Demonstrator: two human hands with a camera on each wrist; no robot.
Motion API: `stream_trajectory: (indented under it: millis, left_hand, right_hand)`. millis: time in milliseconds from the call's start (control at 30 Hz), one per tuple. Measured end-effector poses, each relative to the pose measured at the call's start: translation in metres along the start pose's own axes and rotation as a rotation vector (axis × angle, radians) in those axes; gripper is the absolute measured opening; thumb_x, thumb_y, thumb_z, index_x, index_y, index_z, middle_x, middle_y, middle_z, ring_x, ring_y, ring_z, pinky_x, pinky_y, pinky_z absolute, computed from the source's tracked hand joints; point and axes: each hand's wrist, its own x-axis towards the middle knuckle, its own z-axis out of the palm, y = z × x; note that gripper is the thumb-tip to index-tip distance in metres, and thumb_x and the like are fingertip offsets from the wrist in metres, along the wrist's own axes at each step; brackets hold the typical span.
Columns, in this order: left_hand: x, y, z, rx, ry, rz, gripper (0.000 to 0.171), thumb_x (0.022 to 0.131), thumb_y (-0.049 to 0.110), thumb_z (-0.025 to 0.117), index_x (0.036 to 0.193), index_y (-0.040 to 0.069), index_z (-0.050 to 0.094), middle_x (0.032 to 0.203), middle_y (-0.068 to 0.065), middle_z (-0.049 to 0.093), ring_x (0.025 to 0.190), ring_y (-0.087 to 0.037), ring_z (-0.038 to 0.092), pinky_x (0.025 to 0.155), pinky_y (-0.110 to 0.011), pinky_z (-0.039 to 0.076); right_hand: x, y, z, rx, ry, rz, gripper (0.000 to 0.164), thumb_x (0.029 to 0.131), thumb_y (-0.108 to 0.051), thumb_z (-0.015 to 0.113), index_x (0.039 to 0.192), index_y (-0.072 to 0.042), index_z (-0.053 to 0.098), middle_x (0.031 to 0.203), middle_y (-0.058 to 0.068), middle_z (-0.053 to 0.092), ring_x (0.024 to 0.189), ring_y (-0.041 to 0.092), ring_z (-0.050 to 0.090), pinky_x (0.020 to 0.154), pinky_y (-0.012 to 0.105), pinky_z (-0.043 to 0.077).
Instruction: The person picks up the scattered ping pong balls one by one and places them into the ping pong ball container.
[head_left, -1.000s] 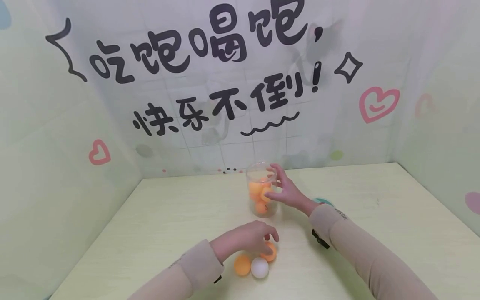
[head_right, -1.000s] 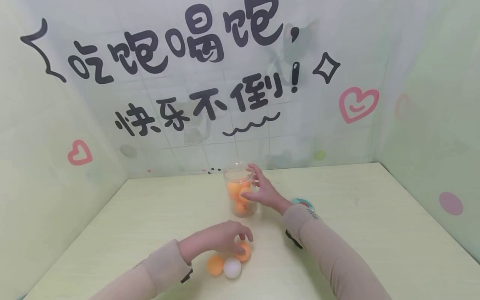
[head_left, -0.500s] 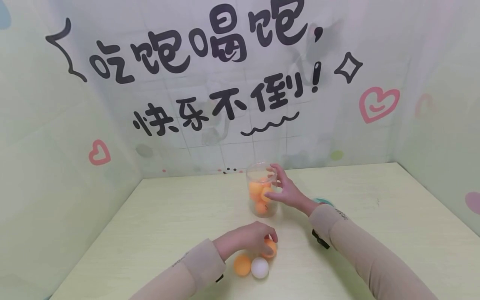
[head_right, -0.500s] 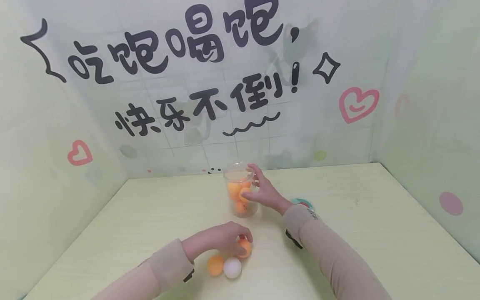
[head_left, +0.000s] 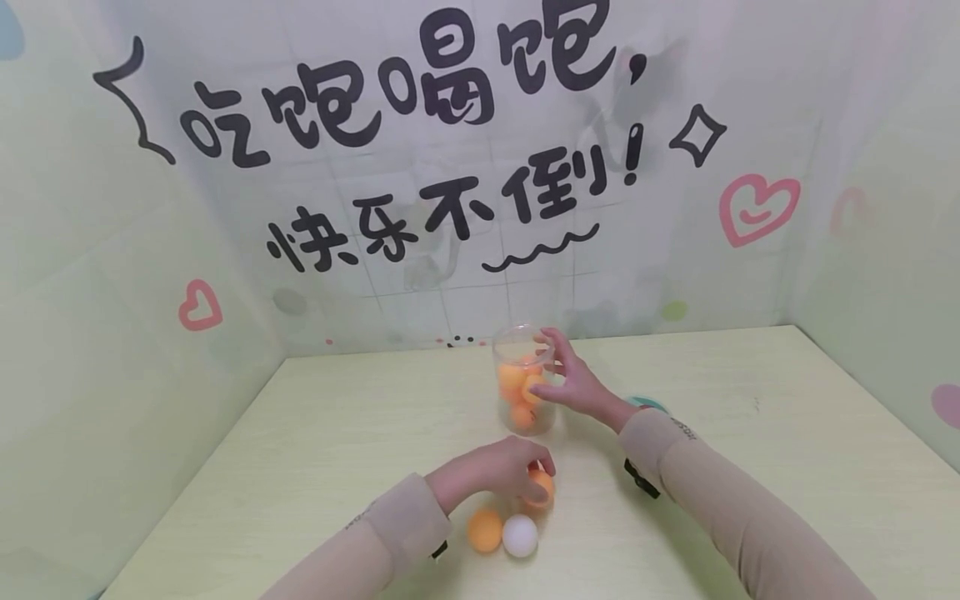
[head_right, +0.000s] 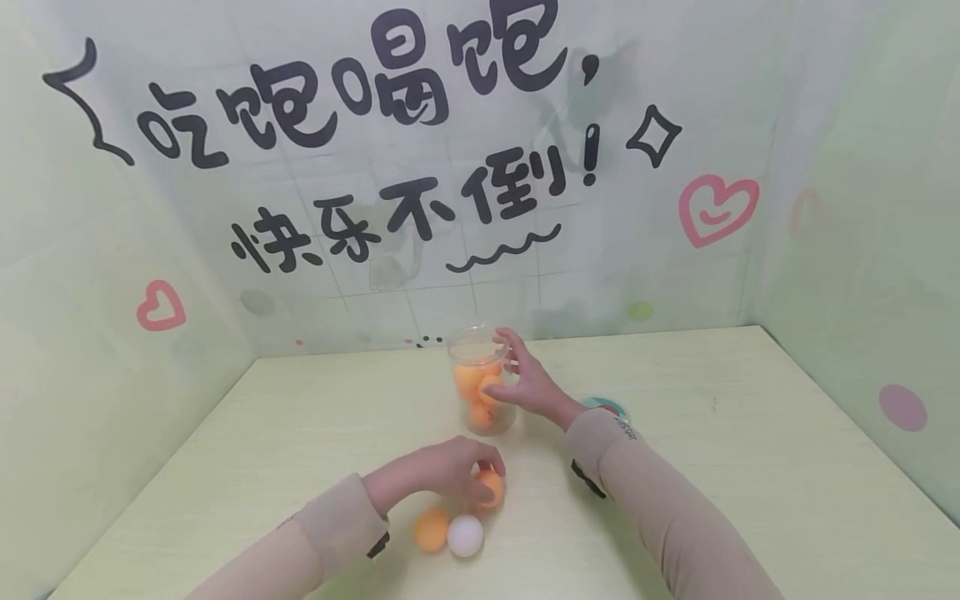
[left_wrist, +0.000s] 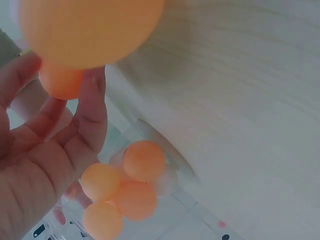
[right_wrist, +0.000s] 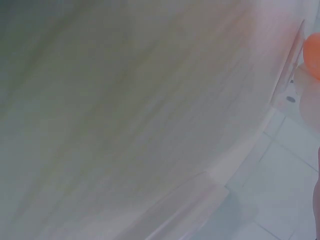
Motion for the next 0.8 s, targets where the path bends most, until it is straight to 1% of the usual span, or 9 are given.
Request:
stream_trajectory:
  millis: [133,233,367,467,600,700,800]
  left_hand:
    - [0.001,-0.002,-0.006,0.012,0.043,0.054,0.022,0.077,0.012,0.070,0.098,0.009,0.064,0.086,0.002,0.057,0.075,-0.008,0.049,0.069,-0.020,0.042]
    - [0.000,-0.004,-0.011,0.011,0.081,0.084,0.023,0.077,0.011,0.070,0.099,0.007,0.064,0.088,0.000,0.059,0.076,-0.009,0.049,0.070,-0.020,0.042]
    - [-0.001,-0.006,-0.020,-0.014,0.129,0.086,0.023,0.077,0.010,0.069,0.098,0.005,0.063,0.088,-0.001,0.058,0.076,-0.012,0.049,0.068,-0.021,0.042]
    - [-0.003,-0.009,-0.027,-0.035,0.168,0.092,0.021,0.077,0.008,0.068,0.097,0.006,0.062,0.088,-0.001,0.058,0.077,-0.013,0.049,0.069,-0.024,0.041]
    - [-0.005,-0.011,-0.039,-0.068,0.227,0.087,0.019,0.078,0.005,0.066,0.097,0.007,0.061,0.091,-0.002,0.058,0.079,-0.015,0.048,0.069,-0.028,0.041]
    - [-0.006,-0.012,-0.048,-0.083,0.272,0.068,0.020,0.079,0.005,0.065,0.099,0.007,0.062,0.092,-0.003,0.059,0.080,-0.016,0.048,0.067,-0.027,0.041]
    - [-0.007,-0.010,-0.057,-0.090,0.322,0.062,0.023,0.079,0.003,0.064,0.102,0.006,0.062,0.092,-0.004,0.059,0.078,-0.017,0.048,0.065,-0.026,0.040]
  right_hand:
    - [0.000,0.000,-0.001,0.002,0.000,-0.001,0.079,0.079,0.000,0.067,0.139,0.002,0.016,0.141,0.024,0.029,0.123,0.041,0.036,0.101,0.053,0.031]
    - [0.004,0.015,0.000,0.005,0.003,-0.015,0.079,0.079,0.001,0.067,0.139,0.001,0.016,0.141,0.023,0.029,0.123,0.041,0.036,0.101,0.053,0.032]
    - [0.010,0.036,0.001,0.022,0.011,-0.036,0.082,0.078,0.001,0.068,0.140,-0.003,0.016,0.142,0.022,0.028,0.124,0.039,0.036,0.100,0.053,0.033]
    - [0.010,0.036,0.001,0.029,0.015,-0.033,0.083,0.078,-0.002,0.070,0.141,-0.006,0.016,0.142,0.020,0.029,0.124,0.037,0.036,0.101,0.052,0.033]
    - [0.009,0.037,0.001,0.019,0.015,-0.045,0.082,0.078,-0.005,0.070,0.140,-0.004,0.017,0.142,0.019,0.030,0.123,0.037,0.037,0.100,0.052,0.034]
    - [0.010,0.037,0.001,0.011,0.013,-0.053,0.081,0.078,-0.004,0.069,0.139,-0.003,0.016,0.142,0.020,0.029,0.123,0.038,0.037,0.099,0.053,0.035]
    - [0.010,0.036,0.001,0.013,0.012,-0.035,0.082,0.078,-0.003,0.070,0.140,-0.004,0.016,0.142,0.018,0.029,0.124,0.037,0.037,0.100,0.052,0.034]
